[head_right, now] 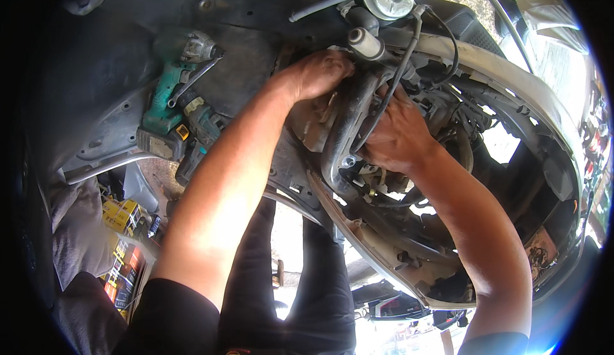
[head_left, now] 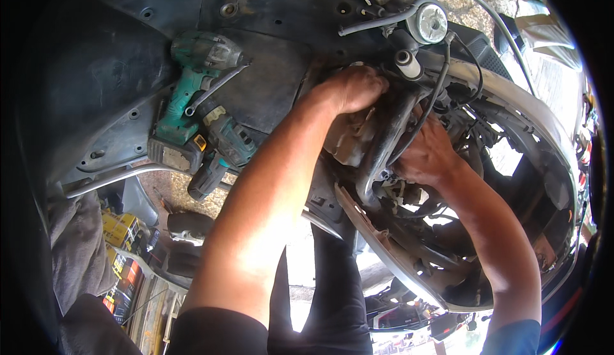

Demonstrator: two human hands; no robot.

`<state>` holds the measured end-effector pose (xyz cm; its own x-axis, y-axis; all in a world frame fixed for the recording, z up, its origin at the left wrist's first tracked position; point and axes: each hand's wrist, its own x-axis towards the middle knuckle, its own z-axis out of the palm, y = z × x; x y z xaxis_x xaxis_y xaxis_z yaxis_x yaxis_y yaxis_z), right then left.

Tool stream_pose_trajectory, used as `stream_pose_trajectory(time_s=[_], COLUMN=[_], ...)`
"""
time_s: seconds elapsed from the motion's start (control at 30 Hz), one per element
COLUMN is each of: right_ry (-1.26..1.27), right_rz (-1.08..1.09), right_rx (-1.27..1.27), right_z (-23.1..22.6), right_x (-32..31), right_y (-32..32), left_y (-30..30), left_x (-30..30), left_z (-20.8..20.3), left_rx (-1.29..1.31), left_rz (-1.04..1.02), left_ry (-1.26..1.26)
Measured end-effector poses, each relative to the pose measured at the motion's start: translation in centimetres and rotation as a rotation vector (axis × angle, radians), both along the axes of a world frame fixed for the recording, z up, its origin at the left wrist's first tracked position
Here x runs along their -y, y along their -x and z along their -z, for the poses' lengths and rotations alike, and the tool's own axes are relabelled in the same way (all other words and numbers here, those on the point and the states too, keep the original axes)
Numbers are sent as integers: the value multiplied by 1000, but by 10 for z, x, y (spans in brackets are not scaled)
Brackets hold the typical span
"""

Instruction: The person works under the front section of a motorcycle, using a cordless impact driver and a wrench to remove and install fasteners on the frame and engine area. The person repeatedly positions and tightens bolts while maneuvering around the engine and frame components.

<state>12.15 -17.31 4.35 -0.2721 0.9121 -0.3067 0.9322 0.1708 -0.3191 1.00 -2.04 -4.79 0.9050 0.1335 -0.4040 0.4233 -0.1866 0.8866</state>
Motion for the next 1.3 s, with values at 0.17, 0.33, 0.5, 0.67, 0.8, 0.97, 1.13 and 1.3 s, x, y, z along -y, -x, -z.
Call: stream_pose_trajectory(time_s=[0.17,0.33,0.5,0.67,0.8,0.97,1.13,1.3], right_ry=[48,2,39,12,95,118,-19,-44], right_rz=[99,110,134,216,247,308,268,215], right_rx=[16,12,-98,-205,-122,-184,-396,-291], right_z=[5,11,6,3,4,14,28,23], right_x=[-12,-24,-27,-28,-25,-22,-23,-22], right_y=[4,5,0,0,2,-1,-3,-4], left_y=[-6,-1,0,2,3,0,3,2], left_x=[-3,-2,-5,-9,-8,-6,-8,-8], left_z=[12,11,2,-5,-7,-3,5,8], left_rx=[-171,15,2,-63,-72,-28,-68,-49], left_rz=[-135,-287,-267,-257,-270,-312,-171,-121], left_ry=[443,395,468,480,418,467,425,303])
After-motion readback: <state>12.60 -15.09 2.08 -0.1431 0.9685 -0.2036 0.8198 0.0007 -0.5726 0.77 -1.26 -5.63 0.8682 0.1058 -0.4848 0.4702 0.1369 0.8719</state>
